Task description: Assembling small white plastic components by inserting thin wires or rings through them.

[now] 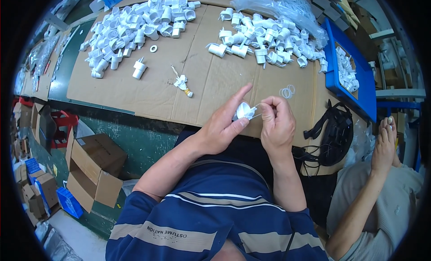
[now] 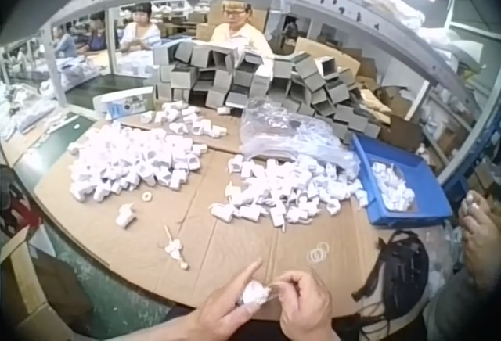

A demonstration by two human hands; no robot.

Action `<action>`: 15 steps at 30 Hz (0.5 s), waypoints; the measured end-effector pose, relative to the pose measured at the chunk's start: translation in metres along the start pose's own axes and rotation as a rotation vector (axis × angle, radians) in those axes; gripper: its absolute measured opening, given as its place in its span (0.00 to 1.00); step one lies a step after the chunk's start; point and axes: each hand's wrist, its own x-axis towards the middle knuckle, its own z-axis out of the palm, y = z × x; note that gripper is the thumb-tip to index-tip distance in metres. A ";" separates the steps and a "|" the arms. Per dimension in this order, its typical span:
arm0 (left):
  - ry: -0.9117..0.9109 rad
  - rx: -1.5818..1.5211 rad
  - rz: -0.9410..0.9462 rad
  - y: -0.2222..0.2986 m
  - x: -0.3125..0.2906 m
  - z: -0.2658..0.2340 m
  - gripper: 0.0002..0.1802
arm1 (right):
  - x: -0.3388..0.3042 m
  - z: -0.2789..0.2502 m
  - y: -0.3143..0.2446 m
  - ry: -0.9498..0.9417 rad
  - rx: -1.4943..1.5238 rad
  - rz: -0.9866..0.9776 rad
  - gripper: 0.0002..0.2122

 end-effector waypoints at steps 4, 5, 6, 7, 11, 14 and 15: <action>0.014 -0.227 -0.027 -0.001 -0.002 0.002 0.40 | -0.005 0.002 -0.002 -0.009 0.031 0.076 0.03; 0.028 -0.322 -0.030 -0.003 -0.003 0.005 0.41 | -0.007 0.004 -0.001 -0.023 0.028 0.066 0.03; 0.042 -0.417 -0.033 -0.004 -0.003 0.008 0.41 | -0.008 0.006 0.000 -0.036 0.025 0.057 0.03; 0.055 -0.512 -0.036 -0.006 -0.004 0.009 0.41 | -0.009 0.006 0.000 -0.050 0.023 0.048 0.03; -0.024 -0.413 0.018 -0.013 -0.007 0.006 0.42 | -0.007 0.008 0.000 -0.054 -0.055 -0.029 0.03; -0.074 -0.270 0.066 -0.012 -0.008 0.002 0.43 | -0.004 0.006 0.002 -0.067 -0.048 -0.069 0.02; -0.098 -0.159 0.098 -0.011 -0.009 0.001 0.43 | -0.002 0.005 0.005 -0.076 -0.015 -0.084 0.02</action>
